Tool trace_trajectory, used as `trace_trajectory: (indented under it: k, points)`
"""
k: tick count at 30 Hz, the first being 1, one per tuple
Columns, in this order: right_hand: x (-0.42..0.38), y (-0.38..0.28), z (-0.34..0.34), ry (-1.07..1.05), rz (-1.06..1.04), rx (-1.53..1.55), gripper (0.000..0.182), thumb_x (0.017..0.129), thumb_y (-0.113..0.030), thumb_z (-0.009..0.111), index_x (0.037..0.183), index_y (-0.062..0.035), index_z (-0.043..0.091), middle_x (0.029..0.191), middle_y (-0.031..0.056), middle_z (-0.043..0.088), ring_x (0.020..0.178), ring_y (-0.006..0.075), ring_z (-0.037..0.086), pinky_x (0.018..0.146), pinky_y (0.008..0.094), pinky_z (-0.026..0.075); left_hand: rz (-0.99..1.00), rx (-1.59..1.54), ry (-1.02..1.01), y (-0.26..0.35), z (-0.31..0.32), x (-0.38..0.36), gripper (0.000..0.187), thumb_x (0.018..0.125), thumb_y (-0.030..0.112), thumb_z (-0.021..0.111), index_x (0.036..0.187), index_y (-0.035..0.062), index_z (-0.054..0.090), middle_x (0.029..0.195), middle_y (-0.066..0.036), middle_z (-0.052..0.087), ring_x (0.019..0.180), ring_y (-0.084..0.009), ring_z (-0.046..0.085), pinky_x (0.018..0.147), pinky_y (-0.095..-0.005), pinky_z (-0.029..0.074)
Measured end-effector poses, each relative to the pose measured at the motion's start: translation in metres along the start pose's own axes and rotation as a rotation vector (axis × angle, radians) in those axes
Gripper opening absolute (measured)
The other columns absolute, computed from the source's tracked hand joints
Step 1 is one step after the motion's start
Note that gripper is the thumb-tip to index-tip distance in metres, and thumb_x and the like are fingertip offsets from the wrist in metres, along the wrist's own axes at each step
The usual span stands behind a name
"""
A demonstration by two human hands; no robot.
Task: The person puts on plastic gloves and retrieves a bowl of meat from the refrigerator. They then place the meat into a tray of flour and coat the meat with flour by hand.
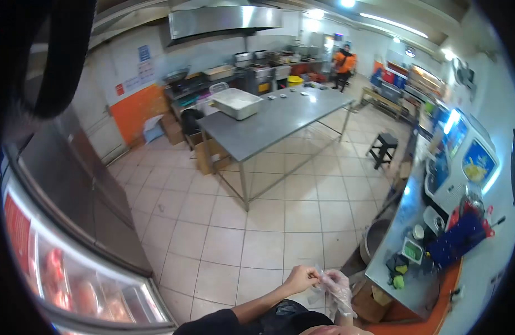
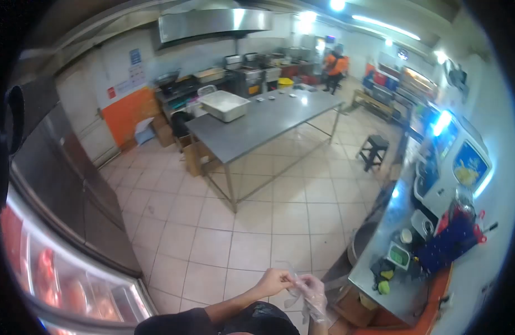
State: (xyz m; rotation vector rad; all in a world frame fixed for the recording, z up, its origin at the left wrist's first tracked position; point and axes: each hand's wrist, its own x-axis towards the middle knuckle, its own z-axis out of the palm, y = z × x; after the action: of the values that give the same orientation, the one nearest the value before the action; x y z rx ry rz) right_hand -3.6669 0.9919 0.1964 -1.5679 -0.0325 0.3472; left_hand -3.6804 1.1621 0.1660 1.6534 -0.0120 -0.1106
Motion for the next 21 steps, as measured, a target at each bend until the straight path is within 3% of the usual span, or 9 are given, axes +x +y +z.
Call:
trace_trajectory:
  k: [4,6,10,12,14,15,21]
  points:
    - [0.014,-0.005,0.011,-0.044,0.037,-0.205,0.016,0.080,-0.014,0.072,0.075,-0.0010,0.064,0.069,0.0000,0.060,0.063,0.0064,0.053,0.056,0.0225,0.042,-0.019,0.116,0.085,0.010,-0.010,-0.005,0.019,0.075,0.011,0.078,0.072,-0.0006,0.063,0.066,-0.007,0.066,0.061,-0.0080,0.062,0.055,-0.0239,0.049]
    - [0.018,0.003,0.017,-0.028,-0.026,-0.041,0.016,0.080,-0.013,0.073,0.075,-0.0009,0.063,0.068,-0.0001,0.060,0.062,0.0064,0.052,0.056,0.0225,0.041,0.014,0.096,0.112,0.010,-0.016,-0.006,0.022,0.074,0.012,0.079,0.069,0.0001,0.061,0.063,-0.005,0.065,0.059,-0.0064,0.060,0.053,-0.0233,0.048]
    - [0.031,-0.005,0.019,0.016,-0.108,-0.113,0.016,0.080,-0.012,0.073,0.074,-0.0011,0.063,0.064,-0.0004,0.058,0.060,0.0060,0.050,0.053,0.0231,0.040,0.020,-0.034,0.161,0.004,-0.031,-0.003,0.016,0.077,0.007,0.077,0.076,0.0013,0.061,0.065,-0.003,0.064,0.060,-0.0068,0.060,0.054,-0.0232,0.049]
    - [0.034,-0.014,0.024,-0.003,-0.107,-0.130,0.017,0.079,-0.012,0.073,0.072,-0.0010,0.062,0.063,-0.0005,0.057,0.060,0.0060,0.049,0.052,0.0236,0.040,-0.019,-0.117,0.119,0.014,-0.041,-0.003,0.018,0.077,0.003,0.075,0.087,-0.0005,0.061,0.078,-0.006,0.066,0.070,-0.0106,0.063,0.063,-0.0239,0.052]
    - [0.033,-0.018,0.037,-0.058,-0.084,-0.063,0.017,0.082,-0.015,0.071,0.077,0.0000,0.065,0.068,0.0009,0.061,0.062,0.0071,0.052,0.054,0.0244,0.043,0.038,-0.290,0.084,0.022,-0.043,-0.005,0.022,0.077,0.001,0.075,0.093,-0.0021,0.060,0.084,-0.007,0.066,0.075,-0.0125,0.064,0.068,-0.0248,0.053]
    - [0.042,-0.014,0.045,-0.089,-0.094,-0.027,0.017,0.083,-0.016,0.070,0.079,0.0004,0.065,0.069,0.0014,0.062,0.063,0.0075,0.053,0.055,0.0247,0.044,-0.024,-0.296,0.088,0.033,-0.043,-0.007,0.031,0.076,-0.002,0.073,0.104,-0.0046,0.058,0.093,-0.009,0.065,0.082,-0.0148,0.064,0.075,-0.0265,0.053]
    - [0.080,0.000,0.103,-0.451,-0.039,0.273,0.024,0.091,-0.018,0.058,0.104,0.0010,0.066,0.072,0.0043,0.064,0.063,0.0095,0.056,0.057,0.0258,0.046,-0.049,-0.354,0.331,0.015,-0.090,-0.008,0.037,0.078,-0.006,0.068,0.113,-0.0042,0.057,0.096,-0.010,0.067,0.083,-0.0140,0.064,0.072,-0.0249,0.052]
